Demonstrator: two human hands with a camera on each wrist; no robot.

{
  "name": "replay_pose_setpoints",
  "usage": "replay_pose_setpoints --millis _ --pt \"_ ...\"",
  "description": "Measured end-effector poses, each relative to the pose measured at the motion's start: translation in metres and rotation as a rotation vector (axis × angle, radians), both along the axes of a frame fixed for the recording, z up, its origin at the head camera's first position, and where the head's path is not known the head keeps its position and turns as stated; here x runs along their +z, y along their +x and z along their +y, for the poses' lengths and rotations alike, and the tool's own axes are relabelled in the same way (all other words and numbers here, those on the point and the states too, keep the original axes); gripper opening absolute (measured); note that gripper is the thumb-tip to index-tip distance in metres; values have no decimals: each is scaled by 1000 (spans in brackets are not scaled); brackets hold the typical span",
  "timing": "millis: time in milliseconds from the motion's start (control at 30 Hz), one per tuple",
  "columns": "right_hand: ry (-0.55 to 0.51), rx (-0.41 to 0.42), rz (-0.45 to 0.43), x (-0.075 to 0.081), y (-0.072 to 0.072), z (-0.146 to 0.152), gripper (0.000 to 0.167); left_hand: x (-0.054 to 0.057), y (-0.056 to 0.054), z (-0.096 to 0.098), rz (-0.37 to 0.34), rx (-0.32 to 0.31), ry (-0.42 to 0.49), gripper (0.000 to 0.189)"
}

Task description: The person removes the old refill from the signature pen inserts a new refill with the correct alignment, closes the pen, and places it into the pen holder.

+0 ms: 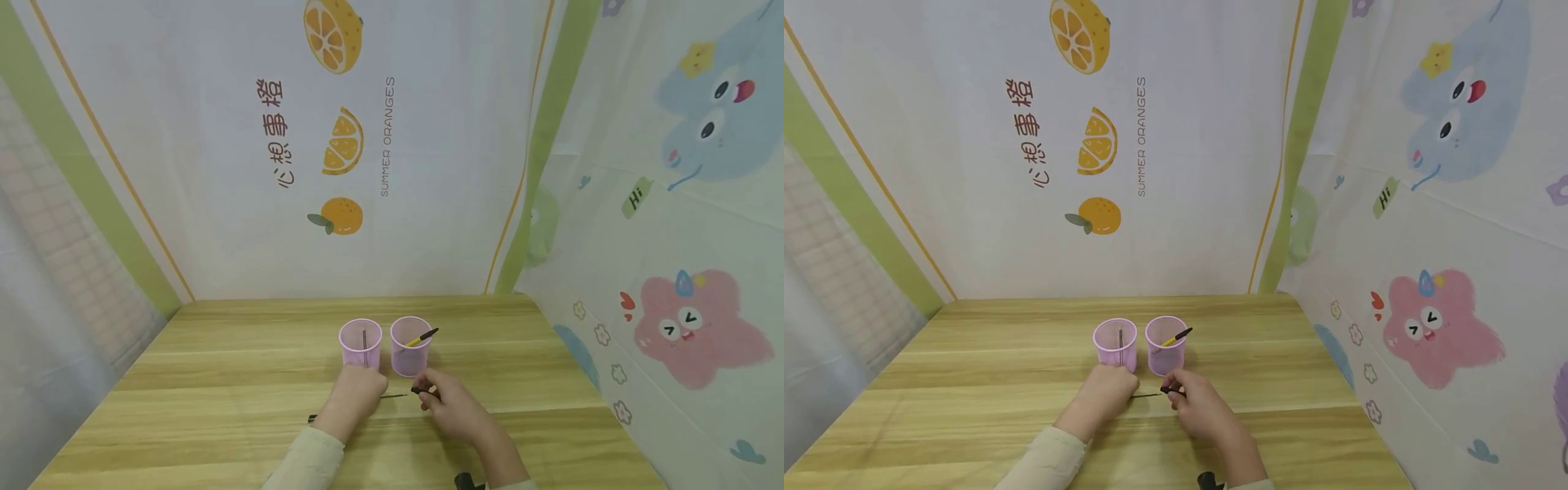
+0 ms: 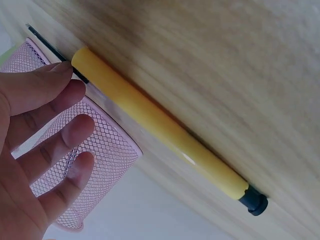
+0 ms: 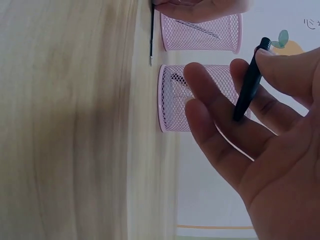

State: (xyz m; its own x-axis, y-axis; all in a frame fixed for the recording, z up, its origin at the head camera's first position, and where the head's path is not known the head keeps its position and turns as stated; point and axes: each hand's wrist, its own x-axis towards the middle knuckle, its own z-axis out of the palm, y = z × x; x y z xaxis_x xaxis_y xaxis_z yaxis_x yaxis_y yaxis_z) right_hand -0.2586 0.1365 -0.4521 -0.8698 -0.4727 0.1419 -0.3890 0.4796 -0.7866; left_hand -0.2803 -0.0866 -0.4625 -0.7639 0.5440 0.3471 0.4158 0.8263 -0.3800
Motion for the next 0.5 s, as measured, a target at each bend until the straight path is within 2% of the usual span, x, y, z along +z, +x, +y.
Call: replay_pose_setpoints --millis 167,233,367,500 --pt "5 -19 14 0 1 0 13 1 3 -4 36 -16 16 21" --pt "1 -25 11 1 2 -1 14 2 4 -7 12 -13 36 21" --pt "-15 -40 0 3 4 -1 14 6 5 -11 -79 12 94 21" --pt "-24 -50 3 6 5 0 13 16 12 -11 -115 26 166 20"
